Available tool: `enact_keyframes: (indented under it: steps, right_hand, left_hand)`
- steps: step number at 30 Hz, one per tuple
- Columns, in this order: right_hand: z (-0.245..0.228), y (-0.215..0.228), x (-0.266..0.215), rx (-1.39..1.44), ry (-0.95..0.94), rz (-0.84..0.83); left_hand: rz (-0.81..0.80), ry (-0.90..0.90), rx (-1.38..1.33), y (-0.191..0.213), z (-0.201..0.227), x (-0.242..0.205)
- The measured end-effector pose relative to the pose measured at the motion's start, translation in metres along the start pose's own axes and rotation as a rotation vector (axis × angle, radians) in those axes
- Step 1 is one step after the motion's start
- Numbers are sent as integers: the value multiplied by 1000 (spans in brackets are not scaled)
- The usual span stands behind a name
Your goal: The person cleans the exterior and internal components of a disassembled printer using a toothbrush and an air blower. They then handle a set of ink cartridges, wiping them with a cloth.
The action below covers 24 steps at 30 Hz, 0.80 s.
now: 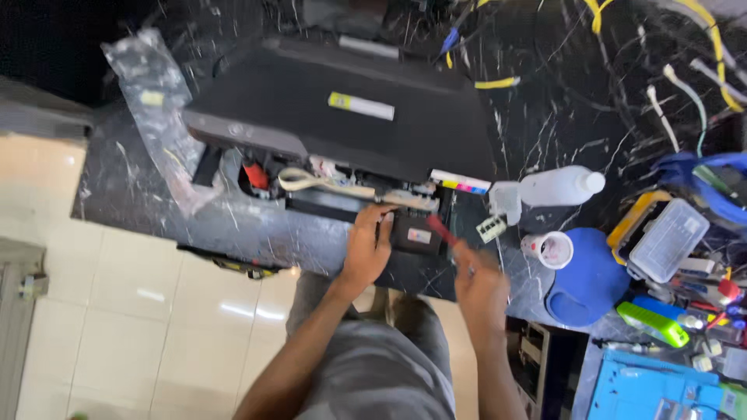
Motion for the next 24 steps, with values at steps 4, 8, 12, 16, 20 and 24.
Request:
enact_keyframes:
  steps: [4,8,12,16,20,24]
  right_hand:
    - [17,-31,-14,-73,74,27]
    - [54,-48,-17,20,73,159]
    - [31,-54,-31,108,85,115]
    - [-3,-46,-35,253,20,-76]
    - [12,-107,-71,363,-5,33]
    - [21,-184,-95,378,-30,-104]
  left_hand:
    - [8,-110,107,-6,2,-16]
    - [14,-193,158,-15,-13,-41]
    - [-60,-311,264,-10,-27,-54]
    - [-158,-416,474,5,-75,-64]
    - [-121,-498,637,19,-135,-62]
    - [33,-625,710,53,-168,-54]
Point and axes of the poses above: each hand's wrist, its own x-axis towards the middle knuckle, its own y-axis out of the back of the hand, z = x × y, the point moved 2 cm from there along x, towards the middle knuckle
